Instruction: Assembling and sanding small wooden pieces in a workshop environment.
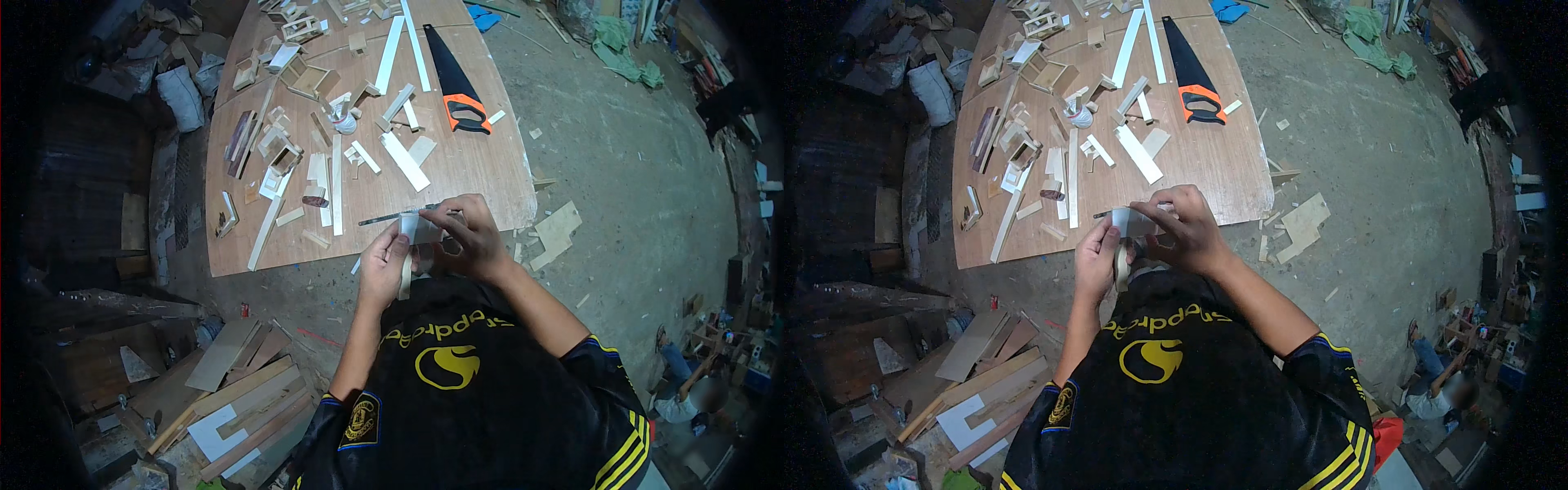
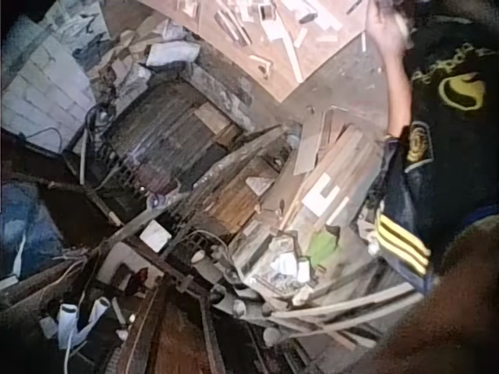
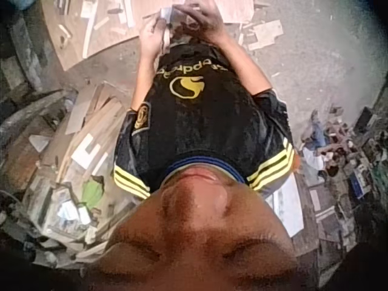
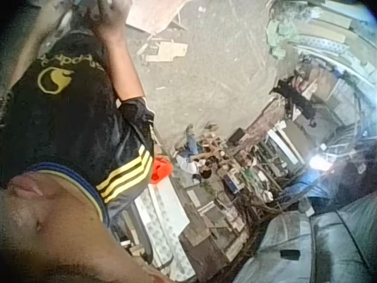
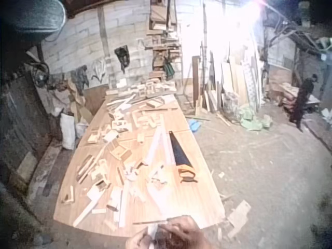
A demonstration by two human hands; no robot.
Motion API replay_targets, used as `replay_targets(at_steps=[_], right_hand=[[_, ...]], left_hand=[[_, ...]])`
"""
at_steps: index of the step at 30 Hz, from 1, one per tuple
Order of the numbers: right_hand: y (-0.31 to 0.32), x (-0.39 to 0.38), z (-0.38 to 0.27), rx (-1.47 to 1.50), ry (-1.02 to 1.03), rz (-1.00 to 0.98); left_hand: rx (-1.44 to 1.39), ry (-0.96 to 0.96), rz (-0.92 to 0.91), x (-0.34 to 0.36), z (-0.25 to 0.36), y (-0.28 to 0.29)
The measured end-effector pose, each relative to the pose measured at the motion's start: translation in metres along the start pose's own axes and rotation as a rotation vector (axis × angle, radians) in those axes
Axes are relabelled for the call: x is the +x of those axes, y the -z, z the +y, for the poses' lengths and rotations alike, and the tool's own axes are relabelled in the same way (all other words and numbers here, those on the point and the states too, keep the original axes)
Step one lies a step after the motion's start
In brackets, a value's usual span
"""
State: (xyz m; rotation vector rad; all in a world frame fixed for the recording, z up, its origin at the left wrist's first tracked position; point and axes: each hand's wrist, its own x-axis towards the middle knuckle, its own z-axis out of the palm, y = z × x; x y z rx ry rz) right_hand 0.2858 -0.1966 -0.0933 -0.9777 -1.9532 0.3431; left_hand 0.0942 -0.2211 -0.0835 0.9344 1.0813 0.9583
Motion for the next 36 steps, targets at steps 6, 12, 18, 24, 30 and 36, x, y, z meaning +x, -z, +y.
replay_targets(at_steps=[6,12,18,24,30,36], right_hand=[[-0.001,0.003,-0.006,0.011,0.018,0.019],[-0.004,0.016,-0.014,0.072,0.055,-0.028],[-0.011,0.02,-0.018,0.11,0.092,-0.05],[-0.009,0.023,-0.017,0.101,0.114,-0.067],[-0.005,0.02,-0.011,0.076,0.111,-0.081],[0.005,0.02,-0.011,0.105,0.045,-0.084]], left_hand=[[0.084,-0.068,0.125,-0.009,0.008,-0.007],[0.019,-0.142,0.208,-0.021,0.011,-0.004],[0.018,-0.153,0.257,-0.032,0.013,0.002],[0.019,-0.159,0.267,-0.032,0.012,0.002],[0.067,-0.167,0.254,-0.026,0.009,-0.001],[0.072,-0.139,0.264,-0.019,0.007,-0.008]])
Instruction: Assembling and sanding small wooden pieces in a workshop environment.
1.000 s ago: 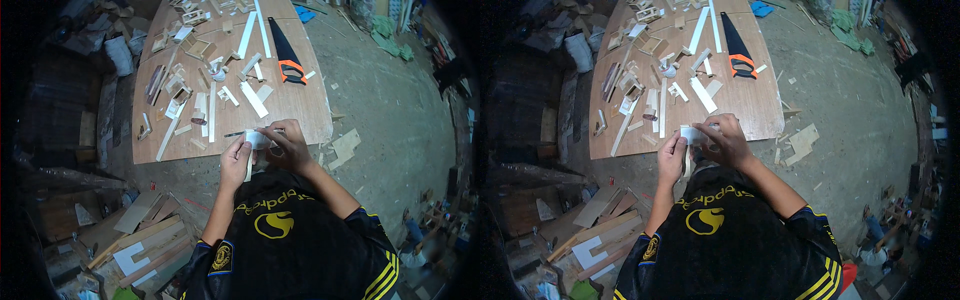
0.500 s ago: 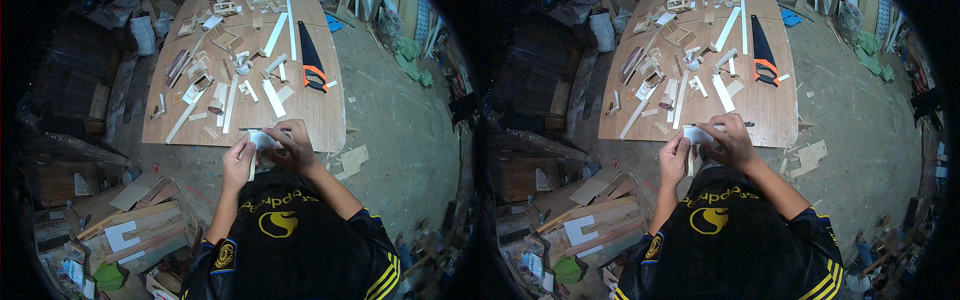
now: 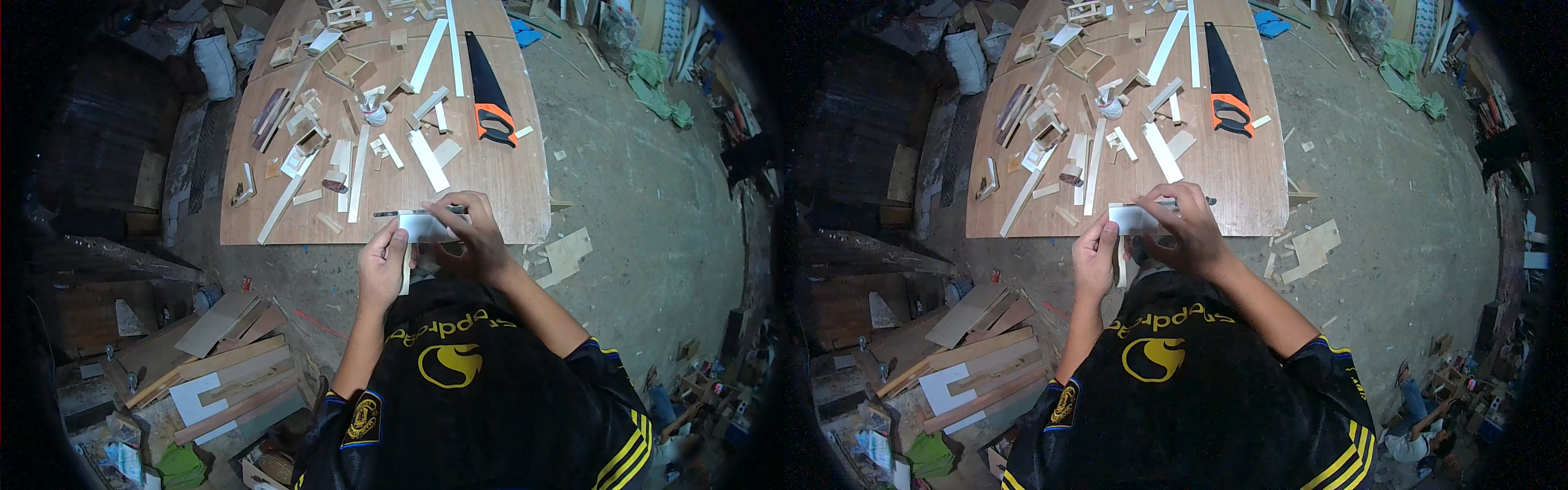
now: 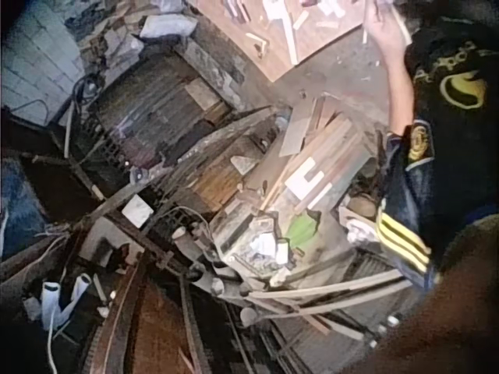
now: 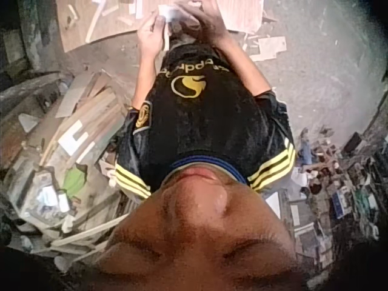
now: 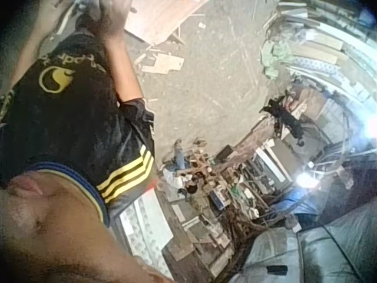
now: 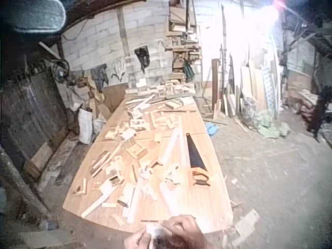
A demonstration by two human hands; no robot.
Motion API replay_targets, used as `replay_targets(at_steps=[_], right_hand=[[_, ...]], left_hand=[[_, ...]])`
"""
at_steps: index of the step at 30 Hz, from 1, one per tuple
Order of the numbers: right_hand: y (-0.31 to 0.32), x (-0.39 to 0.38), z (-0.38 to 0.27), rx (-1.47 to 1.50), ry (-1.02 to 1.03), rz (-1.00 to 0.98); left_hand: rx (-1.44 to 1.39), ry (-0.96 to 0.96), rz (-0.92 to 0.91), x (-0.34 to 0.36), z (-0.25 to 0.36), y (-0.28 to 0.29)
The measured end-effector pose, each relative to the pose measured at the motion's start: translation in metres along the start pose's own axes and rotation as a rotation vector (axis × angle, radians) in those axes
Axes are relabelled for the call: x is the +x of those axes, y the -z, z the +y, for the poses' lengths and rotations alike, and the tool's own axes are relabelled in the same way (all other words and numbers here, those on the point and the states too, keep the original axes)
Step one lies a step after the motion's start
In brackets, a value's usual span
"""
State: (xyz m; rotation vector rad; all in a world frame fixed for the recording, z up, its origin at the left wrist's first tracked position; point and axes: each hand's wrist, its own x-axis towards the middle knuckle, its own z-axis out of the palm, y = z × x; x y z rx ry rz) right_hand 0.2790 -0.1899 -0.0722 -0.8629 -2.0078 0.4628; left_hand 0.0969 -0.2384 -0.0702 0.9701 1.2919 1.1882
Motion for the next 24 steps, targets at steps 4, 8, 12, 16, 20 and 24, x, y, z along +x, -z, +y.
replay_targets(at_steps=[4,8,12,16,20,24], right_hand=[[0.01,-0.001,-0.002,0.118,-0.122,-0.012],[0.015,-0.002,0.001,0.373,-0.211,-0.071],[0.022,0.006,-0.008,0.654,-0.361,-0.026],[0.032,0.006,-0.013,0.779,-0.416,-0.01],[0.038,0.002,-0.012,0.896,-0.507,-0.041],[0.037,-0.001,-0.01,0.848,-0.53,-0.047]], left_hand=[[0.261,-0.219,0.029,0.002,0.001,-0.008],[0.162,-0.254,-0.037,-0.003,0.0,-0.005],[-0.564,0.053,-0.126,0.004,0.003,-0.002],[-1.149,0.202,-0.177,0.005,0.003,0.009],[-1.605,0.172,-0.602,0.0,-0.002,0.016],[-1.455,0.126,-0.701,0.001,0.003,0.019]])
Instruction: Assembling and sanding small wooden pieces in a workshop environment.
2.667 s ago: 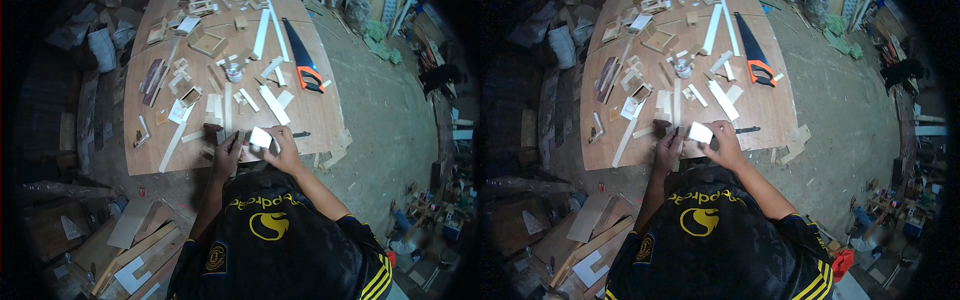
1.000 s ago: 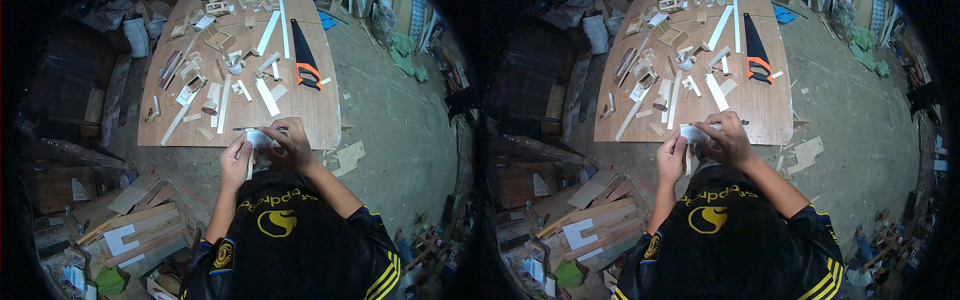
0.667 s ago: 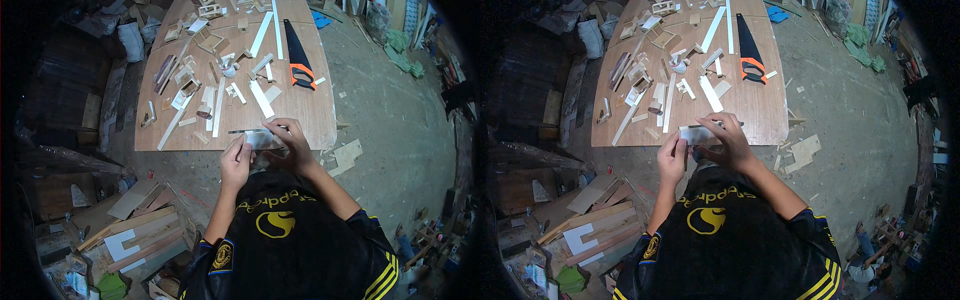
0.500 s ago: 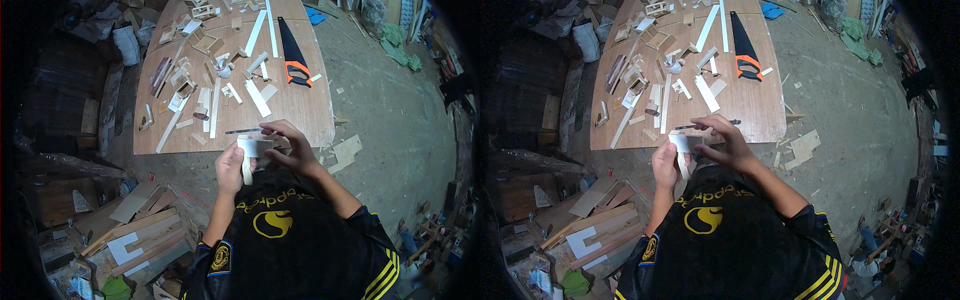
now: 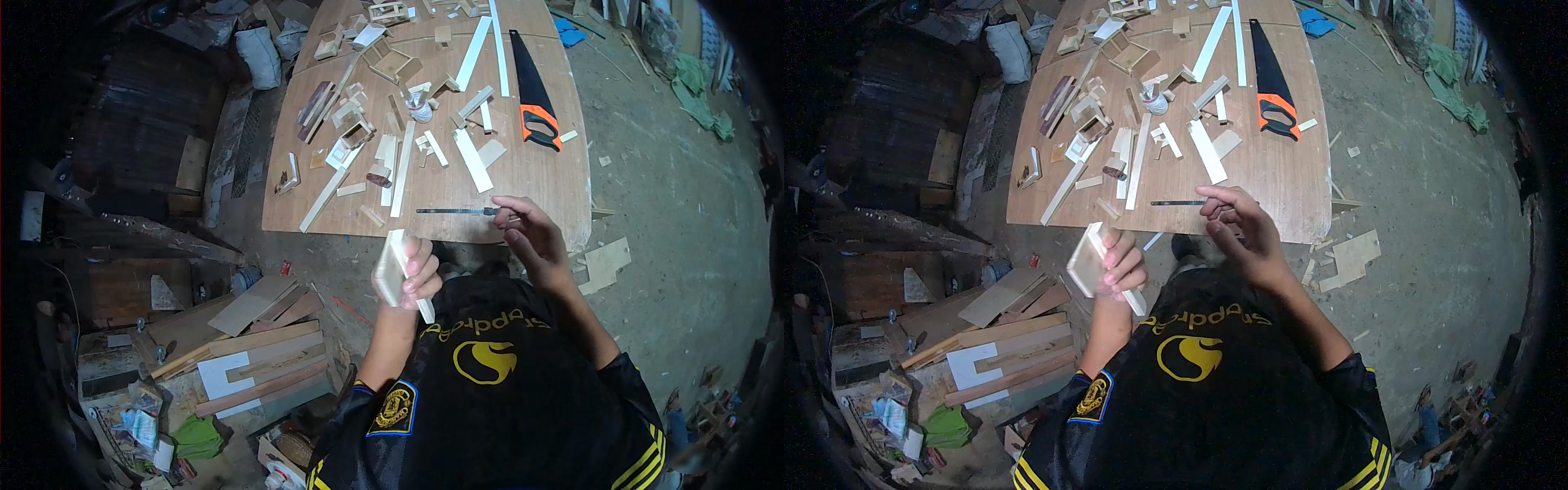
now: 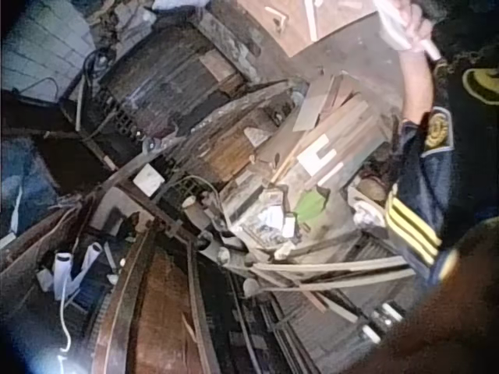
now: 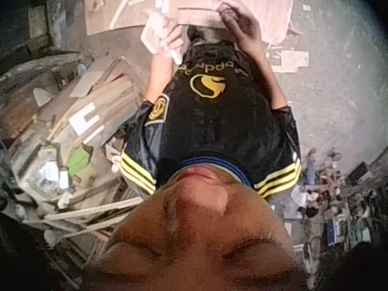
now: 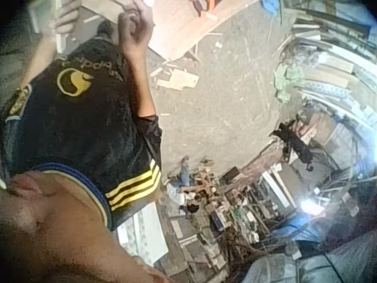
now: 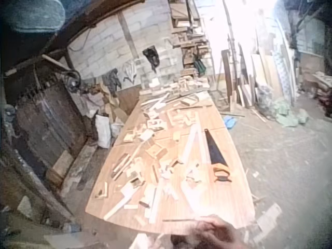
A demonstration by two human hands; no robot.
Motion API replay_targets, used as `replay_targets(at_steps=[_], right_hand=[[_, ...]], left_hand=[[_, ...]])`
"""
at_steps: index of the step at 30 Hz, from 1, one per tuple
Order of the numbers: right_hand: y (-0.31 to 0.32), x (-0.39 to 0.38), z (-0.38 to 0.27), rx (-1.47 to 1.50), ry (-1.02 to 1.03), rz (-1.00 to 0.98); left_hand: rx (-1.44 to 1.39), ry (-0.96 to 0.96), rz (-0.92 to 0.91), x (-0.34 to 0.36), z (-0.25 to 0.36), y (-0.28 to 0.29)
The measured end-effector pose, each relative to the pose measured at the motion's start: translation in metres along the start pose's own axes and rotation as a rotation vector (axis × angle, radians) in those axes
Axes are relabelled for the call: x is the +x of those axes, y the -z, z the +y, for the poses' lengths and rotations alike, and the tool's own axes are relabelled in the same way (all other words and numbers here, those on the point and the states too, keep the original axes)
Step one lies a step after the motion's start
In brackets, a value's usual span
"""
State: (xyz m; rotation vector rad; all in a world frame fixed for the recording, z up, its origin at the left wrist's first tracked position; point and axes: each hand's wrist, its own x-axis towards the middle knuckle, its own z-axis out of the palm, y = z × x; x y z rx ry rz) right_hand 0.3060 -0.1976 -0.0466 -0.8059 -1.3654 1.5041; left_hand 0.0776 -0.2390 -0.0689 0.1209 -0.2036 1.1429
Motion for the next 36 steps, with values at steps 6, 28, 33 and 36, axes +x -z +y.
replay_targets(at_steps=[6,28,33,36], right_hand=[[-0.006,0.004,-0.028,-0.213,0.141,-0.162],[0.004,0.004,-0.035,-0.338,0.271,-0.037],[0.007,0.008,-0.028,-0.366,0.231,-0.036],[0.008,0.012,-0.019,-0.369,0.13,-0.076]], left_hand=[[1.56,-0.324,0.495,0.013,-0.017,-0.043],[2.147,-0.424,0.162,0.041,-0.036,-0.054],[2.11,-0.359,0.207,0.042,-0.035,-0.047],[2.093,-0.31,0.32,0.034,-0.031,-0.031]])
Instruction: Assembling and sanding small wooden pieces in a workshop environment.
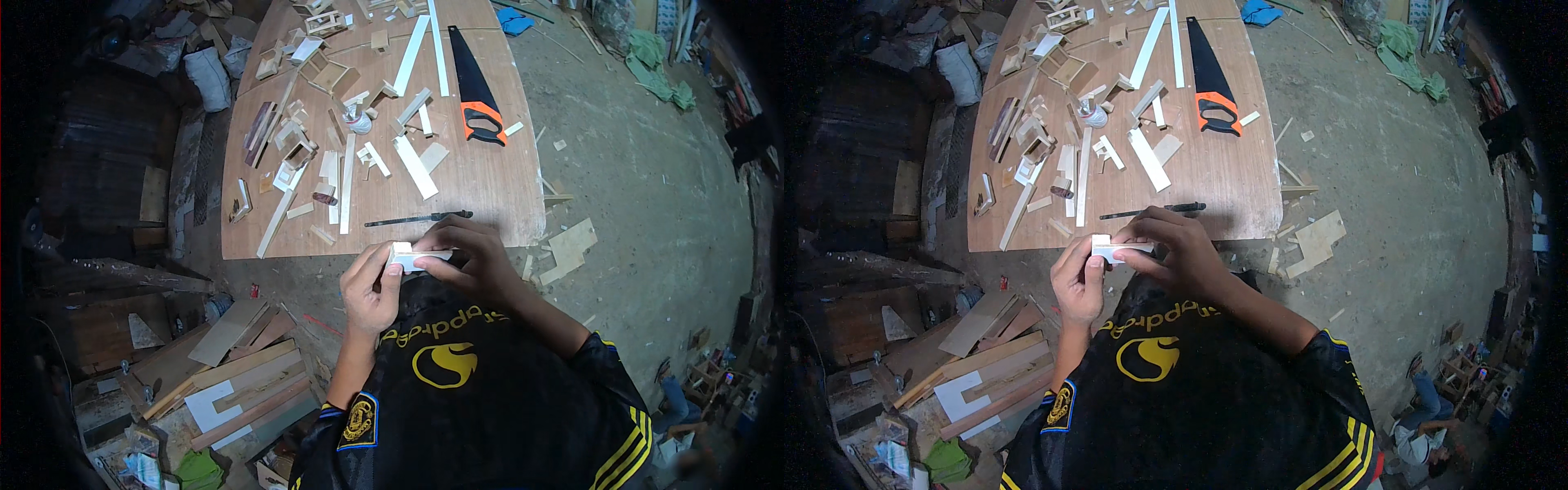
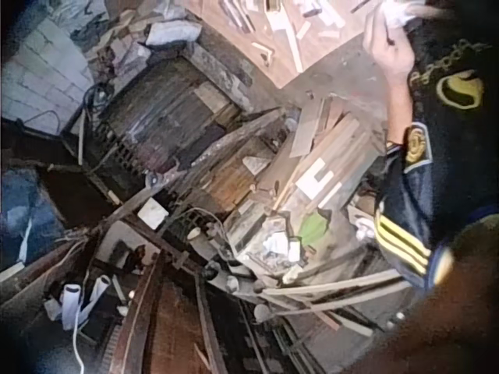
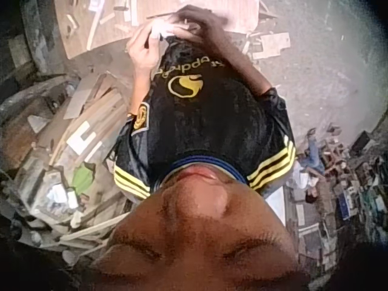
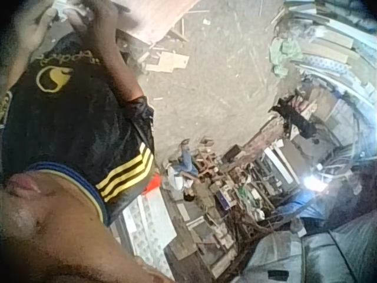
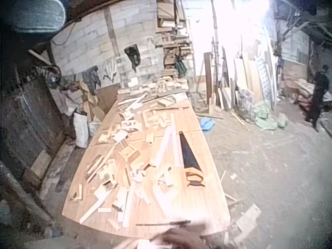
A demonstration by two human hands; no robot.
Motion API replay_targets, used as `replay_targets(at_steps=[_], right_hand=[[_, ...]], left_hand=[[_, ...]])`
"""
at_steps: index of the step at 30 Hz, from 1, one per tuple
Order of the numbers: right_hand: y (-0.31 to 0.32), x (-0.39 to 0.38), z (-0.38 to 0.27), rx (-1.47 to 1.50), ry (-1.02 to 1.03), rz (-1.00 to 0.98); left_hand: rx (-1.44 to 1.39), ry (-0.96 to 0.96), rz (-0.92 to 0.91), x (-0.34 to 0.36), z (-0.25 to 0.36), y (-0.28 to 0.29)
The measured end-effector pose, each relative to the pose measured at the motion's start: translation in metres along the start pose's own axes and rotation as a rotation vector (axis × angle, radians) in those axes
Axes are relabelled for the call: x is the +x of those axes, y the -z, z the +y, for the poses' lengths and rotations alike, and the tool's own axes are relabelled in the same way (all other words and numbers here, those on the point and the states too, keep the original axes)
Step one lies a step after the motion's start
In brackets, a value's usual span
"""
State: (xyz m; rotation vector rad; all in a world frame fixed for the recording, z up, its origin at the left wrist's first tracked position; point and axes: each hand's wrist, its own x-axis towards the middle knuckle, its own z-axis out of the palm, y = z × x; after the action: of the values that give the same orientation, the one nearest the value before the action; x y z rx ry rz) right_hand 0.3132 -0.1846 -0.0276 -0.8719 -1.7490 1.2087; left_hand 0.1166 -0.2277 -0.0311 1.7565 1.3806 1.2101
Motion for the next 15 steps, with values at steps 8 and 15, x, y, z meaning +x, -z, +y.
replay_targets(at_steps=[8,15], right_hand=[[0.007,-0.003,0.02,0.061,-0.18,0.002],[0.006,0.015,0.039,0.132,-0.354,-0.03]], left_hand=[[-0.245,0.329,0.181,-0.015,-0.038,0.019],[-0.712,0.459,0.343,-0.003,-0.049,0.042]])
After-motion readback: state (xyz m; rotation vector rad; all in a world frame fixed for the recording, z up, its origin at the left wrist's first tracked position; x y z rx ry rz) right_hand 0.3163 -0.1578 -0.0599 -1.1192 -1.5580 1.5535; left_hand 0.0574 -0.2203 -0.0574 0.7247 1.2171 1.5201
